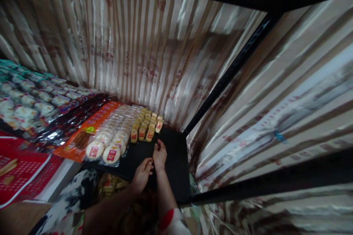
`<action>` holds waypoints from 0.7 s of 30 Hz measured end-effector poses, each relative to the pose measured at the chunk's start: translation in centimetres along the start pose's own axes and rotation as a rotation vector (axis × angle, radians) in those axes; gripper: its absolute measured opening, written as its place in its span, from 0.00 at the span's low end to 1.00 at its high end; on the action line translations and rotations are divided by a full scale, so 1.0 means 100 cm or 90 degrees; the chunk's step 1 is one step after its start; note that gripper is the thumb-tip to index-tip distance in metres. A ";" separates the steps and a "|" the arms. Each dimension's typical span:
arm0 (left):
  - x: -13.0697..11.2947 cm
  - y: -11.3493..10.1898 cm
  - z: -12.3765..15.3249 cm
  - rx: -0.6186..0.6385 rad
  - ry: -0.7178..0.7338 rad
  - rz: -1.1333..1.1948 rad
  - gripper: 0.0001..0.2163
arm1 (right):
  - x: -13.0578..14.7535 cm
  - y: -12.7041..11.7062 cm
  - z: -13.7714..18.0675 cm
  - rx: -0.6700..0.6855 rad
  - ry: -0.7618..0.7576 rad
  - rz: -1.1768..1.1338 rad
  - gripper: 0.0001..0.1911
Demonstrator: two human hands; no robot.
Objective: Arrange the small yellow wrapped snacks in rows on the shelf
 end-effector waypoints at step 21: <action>-0.018 -0.021 -0.063 -0.044 0.077 -0.108 0.15 | 0.002 0.010 -0.092 0.047 -0.059 -0.030 0.25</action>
Point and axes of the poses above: each hand's wrist, its own z-axis away from the middle knuckle, its own y-axis out of the palm, x = y × z, the point moved 6 cm from there along -z, towards the middle knuckle, and after that the axes turned 15 degrees about x, right-handed, at the moved point
